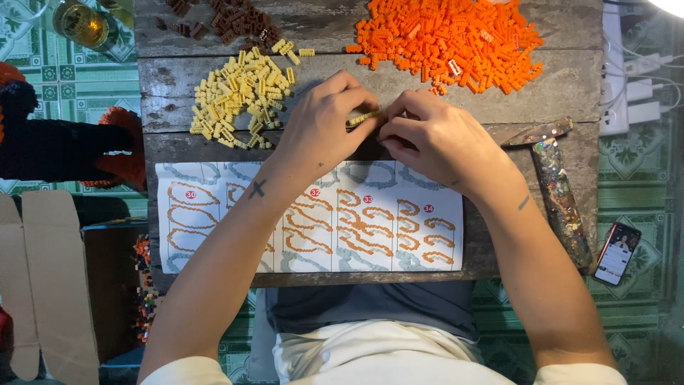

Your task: Assembling a pattern using small plastic beads on a pegboard template, occasionally using a small hammer to tap them into place.

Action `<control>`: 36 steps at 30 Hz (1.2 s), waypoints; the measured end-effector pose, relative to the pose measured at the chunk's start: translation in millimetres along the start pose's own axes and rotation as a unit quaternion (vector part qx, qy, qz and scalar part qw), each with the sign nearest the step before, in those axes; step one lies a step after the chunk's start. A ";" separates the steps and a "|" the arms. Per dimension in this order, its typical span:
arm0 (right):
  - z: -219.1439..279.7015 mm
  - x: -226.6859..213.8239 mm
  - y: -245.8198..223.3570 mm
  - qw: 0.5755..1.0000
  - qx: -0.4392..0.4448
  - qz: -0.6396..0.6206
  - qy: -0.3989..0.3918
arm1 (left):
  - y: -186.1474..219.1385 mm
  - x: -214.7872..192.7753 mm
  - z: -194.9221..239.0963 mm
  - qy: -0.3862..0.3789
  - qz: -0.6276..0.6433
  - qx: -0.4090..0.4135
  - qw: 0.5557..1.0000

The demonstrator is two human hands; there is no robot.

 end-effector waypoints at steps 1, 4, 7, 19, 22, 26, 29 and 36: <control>0.3 -0.3 0.0 1.000 0.000 0.000 0.000 | 1.3 -2.1 -1.3 0.000 0.000 0.000 1.000; 0.8 -0.9 -0.3 1.000 0.003 0.001 0.000 | 6.1 -7.6 -4.2 0.001 0.027 0.013 1.000; -0.2 -0.5 -0.4 1.000 0.008 -0.006 -0.004 | 8.5 -11.1 -4.9 0.027 0.067 0.025 0.997; -4.1 -13.0 10.3 0.973 0.037 -0.182 0.136 | 6.5 -11.9 -4.4 0.048 0.198 -0.052 0.978; -3.7 -7.7 17.0 0.967 0.041 -0.203 0.150 | -3.9 -1.6 -0.4 0.054 0.238 -0.086 0.966; -3.1 -0.3 27.2 0.963 0.018 -0.196 0.182 | -18.3 12.1 3.7 0.031 0.320 -0.109 0.940; -5.3 -5.3 20.3 0.955 0.021 -0.223 0.193 | -16.9 11.5 3.3 0.032 0.328 -0.111 0.938; -6.5 -4.8 19.6 0.938 0.030 -0.288 0.192 | -17.6 12.1 5.2 0.030 0.337 -0.110 0.935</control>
Point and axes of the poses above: each hand's wrist, its own z-axis away from the middle knuckle, its own x-axis out of the palm, y = z × x, the point moved 4 cm from there along -z, towards the middle knuckle, and after that the axes turned 6 degrees about x, right-handed, at the moved point
